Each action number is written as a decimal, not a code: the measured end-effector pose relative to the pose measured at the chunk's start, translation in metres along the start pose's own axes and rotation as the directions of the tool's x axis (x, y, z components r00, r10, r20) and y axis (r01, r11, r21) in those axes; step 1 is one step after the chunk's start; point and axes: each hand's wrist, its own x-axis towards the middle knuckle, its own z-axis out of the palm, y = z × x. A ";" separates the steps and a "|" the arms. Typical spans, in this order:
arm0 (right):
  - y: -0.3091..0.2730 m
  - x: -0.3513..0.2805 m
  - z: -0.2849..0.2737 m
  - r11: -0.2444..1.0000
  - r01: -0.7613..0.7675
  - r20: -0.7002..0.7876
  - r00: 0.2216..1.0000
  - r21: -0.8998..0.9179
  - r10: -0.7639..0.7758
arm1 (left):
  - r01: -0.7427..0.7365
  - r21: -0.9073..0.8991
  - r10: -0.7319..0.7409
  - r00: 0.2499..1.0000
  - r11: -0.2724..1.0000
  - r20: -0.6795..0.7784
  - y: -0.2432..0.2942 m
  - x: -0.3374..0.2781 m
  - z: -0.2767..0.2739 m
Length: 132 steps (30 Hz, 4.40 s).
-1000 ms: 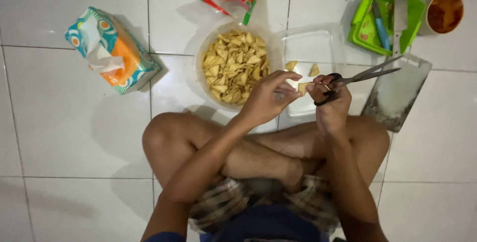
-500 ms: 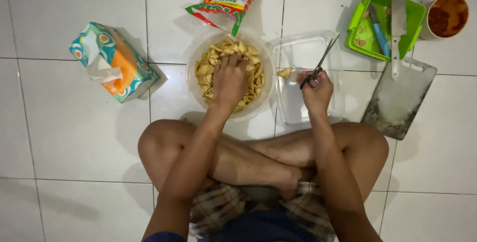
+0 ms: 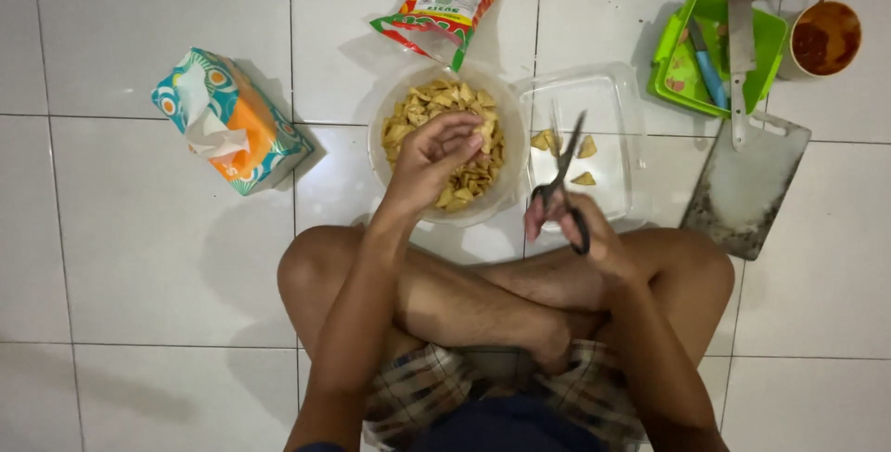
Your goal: A person sitting on the floor uses scissors to cut small fried snack pieces into smaller bits and places them in a container.
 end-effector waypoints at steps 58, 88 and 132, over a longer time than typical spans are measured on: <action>-0.068 0.028 0.053 0.970 -0.007 0.519 0.846 0.241 -0.123 | -0.154 -0.274 0.176 0.983 0.949 0.056 0.050 -0.022 -0.014; -0.071 0.017 0.045 0.893 -0.244 0.548 0.837 0.378 -0.003 | -0.139 -0.258 0.183 0.971 0.956 0.153 0.054 -0.025 -0.017; -0.050 0.003 0.023 0.912 -0.306 0.573 0.814 0.275 0.100 | -0.208 -0.173 0.228 0.968 0.963 0.105 0.043 -0.021 -0.006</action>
